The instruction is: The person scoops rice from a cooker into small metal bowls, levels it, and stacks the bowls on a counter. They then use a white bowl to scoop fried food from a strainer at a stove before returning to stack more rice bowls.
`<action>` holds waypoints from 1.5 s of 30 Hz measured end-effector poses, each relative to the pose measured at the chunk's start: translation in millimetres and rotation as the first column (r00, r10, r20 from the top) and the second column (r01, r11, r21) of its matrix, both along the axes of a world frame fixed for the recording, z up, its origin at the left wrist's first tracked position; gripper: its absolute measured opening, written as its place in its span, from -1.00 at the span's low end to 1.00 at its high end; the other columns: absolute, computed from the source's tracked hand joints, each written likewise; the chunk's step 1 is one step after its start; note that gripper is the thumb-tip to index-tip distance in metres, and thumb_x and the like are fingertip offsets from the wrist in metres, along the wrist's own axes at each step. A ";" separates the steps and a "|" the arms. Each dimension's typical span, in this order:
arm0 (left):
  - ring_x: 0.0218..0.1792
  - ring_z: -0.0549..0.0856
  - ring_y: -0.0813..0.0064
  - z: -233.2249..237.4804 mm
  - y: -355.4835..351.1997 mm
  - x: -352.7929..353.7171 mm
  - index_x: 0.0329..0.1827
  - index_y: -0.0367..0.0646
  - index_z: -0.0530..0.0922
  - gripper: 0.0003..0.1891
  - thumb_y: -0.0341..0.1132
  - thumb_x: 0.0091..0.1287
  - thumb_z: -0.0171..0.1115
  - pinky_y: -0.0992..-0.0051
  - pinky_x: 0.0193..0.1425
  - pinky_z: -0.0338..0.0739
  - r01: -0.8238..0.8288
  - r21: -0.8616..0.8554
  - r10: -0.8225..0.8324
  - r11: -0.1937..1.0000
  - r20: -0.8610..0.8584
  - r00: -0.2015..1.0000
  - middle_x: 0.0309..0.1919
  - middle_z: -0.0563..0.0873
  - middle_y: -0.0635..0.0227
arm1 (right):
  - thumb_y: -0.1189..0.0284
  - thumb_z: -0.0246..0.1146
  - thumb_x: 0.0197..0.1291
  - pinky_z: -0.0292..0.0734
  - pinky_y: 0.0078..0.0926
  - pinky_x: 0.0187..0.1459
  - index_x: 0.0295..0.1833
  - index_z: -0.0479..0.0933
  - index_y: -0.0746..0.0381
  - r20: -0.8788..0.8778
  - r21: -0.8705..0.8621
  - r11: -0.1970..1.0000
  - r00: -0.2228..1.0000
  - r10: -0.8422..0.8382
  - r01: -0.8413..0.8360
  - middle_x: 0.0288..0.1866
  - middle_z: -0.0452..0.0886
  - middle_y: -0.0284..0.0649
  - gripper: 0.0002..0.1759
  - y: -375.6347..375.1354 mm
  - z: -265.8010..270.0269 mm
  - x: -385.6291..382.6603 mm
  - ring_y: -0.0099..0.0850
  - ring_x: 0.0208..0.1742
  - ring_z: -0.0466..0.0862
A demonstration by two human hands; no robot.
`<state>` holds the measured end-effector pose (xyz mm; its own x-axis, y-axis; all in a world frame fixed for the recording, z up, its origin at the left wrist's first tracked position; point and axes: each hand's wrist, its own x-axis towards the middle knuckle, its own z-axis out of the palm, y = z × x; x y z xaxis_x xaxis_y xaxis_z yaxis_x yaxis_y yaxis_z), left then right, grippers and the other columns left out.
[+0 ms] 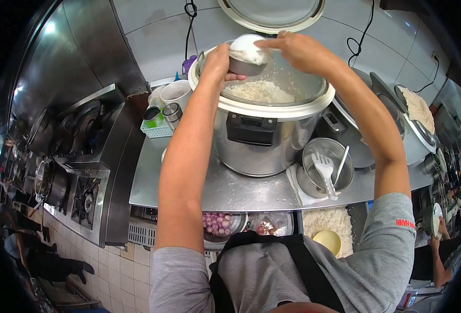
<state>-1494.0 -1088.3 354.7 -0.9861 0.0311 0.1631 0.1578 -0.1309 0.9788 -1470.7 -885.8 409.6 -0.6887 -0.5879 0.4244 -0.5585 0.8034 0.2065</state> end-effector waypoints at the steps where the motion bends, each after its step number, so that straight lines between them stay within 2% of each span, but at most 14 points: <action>1: -0.40 0.68 0.19 1.5 -1.4 0.0 0.15 -0.39 0.36 -0.50 -0.16 0.33 -0.23 0.39 -0.53 0.69 -0.007 0.056 0.006 0.998 0.016 1.000 -0.13 0.59 -0.03 | 0.67 0.03 0.13 0.53 -0.23 -0.05 0.28 0.43 -0.25 -0.026 -0.066 0.997 0.999 0.037 -0.039 0.01 0.55 -0.07 -0.33 3.7 3.7 4.4 -0.16 -0.10 0.61; 3: -0.40 0.68 0.16 2.3 -3.0 0.9 0.09 -0.42 0.38 -0.52 -0.16 0.33 -0.23 0.39 -0.52 0.69 -0.023 0.175 0.015 0.984 0.050 0.999 -0.16 0.59 -0.05 | 0.67 0.05 0.16 0.55 -0.29 -0.08 0.26 0.44 -0.27 -0.082 -0.184 0.975 0.991 0.107 -0.121 -0.03 0.56 -0.14 -0.34 14.1 8.1 10.6 -0.22 -0.16 0.61; 6: -0.39 0.69 0.16 3.0 -2.6 2.4 0.09 -0.42 0.37 -0.53 -0.17 0.34 -0.24 0.40 -0.55 0.69 -0.046 0.201 0.040 0.978 0.036 0.999 -0.19 0.60 -0.04 | 0.63 0.06 0.21 0.55 -0.33 -0.11 0.24 0.44 -0.35 -0.123 -0.120 0.980 0.982 0.141 -0.155 -0.11 0.55 -0.21 -0.37 16.1 -7.4 9.9 -0.28 -0.22 0.60; 8: -0.35 0.68 0.17 2.5 -2.7 4.7 0.09 -0.39 0.36 -0.52 -0.14 0.35 -0.21 0.37 -0.48 0.70 -0.013 0.092 0.016 0.996 -0.032 0.999 -0.13 0.57 -0.03 | 0.62 0.03 0.25 0.55 -0.32 -0.10 0.24 0.43 -0.38 -0.171 -0.102 0.977 0.971 0.167 -0.186 -0.10 0.55 -0.21 -0.38 14.9 -27.2 -7.8 -0.27 -0.18 0.61; 14: -0.32 0.71 0.22 -0.2 -3.5 4.7 0.09 -0.37 0.38 -0.52 -0.12 0.35 -0.22 0.40 -0.48 0.70 -0.101 0.127 0.122 0.987 -0.170 0.978 -0.14 0.60 0.00 | 0.61 0.10 0.19 0.55 -0.36 -0.03 0.26 0.44 -0.19 0.051 -0.331 0.890 0.936 0.349 -0.314 0.08 0.59 -0.14 -0.43 16.2 2.2 -33.9 -0.20 -0.05 0.62; 17: -0.31 0.72 0.25 -0.1 -2.3 7.3 0.11 -0.31 0.39 -0.54 -0.14 0.36 -0.24 0.42 -0.50 0.69 -0.157 0.151 0.189 0.976 -0.229 0.955 -0.14 0.63 0.03 | 0.54 0.16 0.15 0.54 -0.32 -0.02 0.24 0.47 -0.03 0.238 -0.175 0.975 0.967 -0.094 0.138 0.09 0.60 -0.14 -0.50 22.1 6.8 -89.9 -0.18 0.00 0.61; 20: -0.32 0.73 0.27 -1.2 -2.7 2.7 0.13 -0.24 0.39 -0.56 -0.16 0.36 -0.26 0.43 -0.52 0.68 -0.185 0.164 0.228 0.969 -0.299 0.927 -0.15 0.65 0.06 | 0.53 0.16 0.09 0.52 -0.24 -0.01 0.12 0.54 0.08 0.346 0.284 0.959 0.931 -0.117 0.015 0.06 0.61 -0.14 -0.58 -5.2 -38.4 -118.8 -0.17 0.04 0.60; 23: -0.36 0.73 0.29 -3.5 -2.7 -1.4 0.14 -0.20 0.39 -0.58 -0.18 0.36 -0.25 0.45 -0.57 0.66 -0.209 0.179 0.258 0.961 -0.323 0.911 -0.17 0.65 0.07 | 0.47 0.18 0.07 0.51 -0.19 0.01 0.00 0.60 0.16 0.375 0.652 0.741 0.918 -0.127 -0.164 0.05 0.62 -0.13 -0.67 -64.8 -88.3 -120.5 -0.15 0.05 0.60; 26: -0.43 0.73 0.29 -10.2 -6.1 -14.0 0.18 -0.24 0.36 -0.57 -0.20 0.36 -0.23 0.47 -0.63 0.64 -0.212 0.173 0.261 0.962 -0.354 0.898 -0.19 0.65 0.07 | 0.39 0.21 0.07 0.51 -0.15 -0.06 -0.07 0.62 0.23 0.483 0.680 0.635 0.875 -0.013 -0.366 -0.03 0.65 -0.06 -0.70 -91.8 -111.0 -89.8 -0.14 -0.02 0.63; 29: -0.42 0.73 0.28 -8.5 -6.3 -11.2 0.25 -0.26 0.32 -0.54 -0.21 0.36 -0.22 0.45 -0.61 0.66 -0.219 0.160 0.266 0.963 -0.403 0.876 -0.19 0.65 0.07 | 0.35 0.22 0.08 0.51 -0.12 -0.11 -0.14 0.64 0.29 0.628 0.514 0.735 0.778 0.029 -0.443 -0.11 0.67 0.02 -0.71 -75.5 -115.7 -100.1 -0.10 -0.08 0.65; 30: -0.39 0.73 0.27 -8.4 -7.1 -11.4 0.30 -0.25 0.27 -0.52 -0.22 0.37 -0.23 0.43 -0.60 0.67 -0.219 0.158 0.265 0.963 -0.390 0.882 -0.16 0.65 0.08 | 0.32 0.25 0.07 0.53 -0.25 -0.21 -0.18 0.64 0.30 0.685 0.430 0.748 0.722 0.094 -0.505 -0.29 0.68 -0.02 -0.70 -73.5 -99.1 -86.6 -0.19 -0.26 0.66; 36: -0.40 0.73 0.30 -9.6 -7.5 -12.1 0.26 -0.19 0.28 -0.57 -0.22 0.39 -0.26 0.46 -0.62 0.64 -0.239 0.251 0.323 0.938 -0.381 0.867 -0.16 0.65 0.12 | 0.14 0.33 0.09 0.28 -0.59 -0.55 -0.21 0.65 0.22 0.946 0.077 0.982 0.325 -0.018 -0.170 -0.61 0.44 -0.40 -0.64 -16.7 -44.7 -83.1 -0.62 -0.56 0.39; 39: -0.34 0.72 0.26 -6.1 -8.3 -6.6 0.37 -0.18 0.15 -0.50 -0.23 0.38 -0.24 0.42 -0.57 0.65 -0.262 0.269 0.345 0.927 -0.337 0.876 -0.06 0.61 0.08 | 0.16 0.36 0.08 0.16 -0.66 -0.61 -0.33 0.63 0.22 0.919 -0.132 0.991 0.378 0.110 0.034 -0.67 0.37 -0.47 -0.68 12.7 -9.4 -72.2 -0.68 -0.62 0.32; 45: -0.26 0.71 0.20 -3.5 -4.5 -1.8 0.44 -0.20 0.07 -0.41 -0.24 0.33 -0.18 0.40 -0.53 0.67 -0.287 0.219 0.337 0.933 -0.245 0.909 0.06 0.52 -0.01 | 0.17 0.33 0.12 0.09 -0.65 -0.68 -0.26 0.62 0.22 0.701 -0.312 0.909 0.713 0.024 0.276 -0.69 0.36 -0.47 -0.69 50.3 52.1 -72.2 -0.72 -0.66 0.29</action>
<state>-1495.8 -1092.8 351.2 -0.8561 -0.3243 0.4023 0.4767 -0.1951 0.8571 -1542.8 -835.5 461.7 -0.9269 -0.3744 -0.0274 -0.3092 0.8027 -0.5100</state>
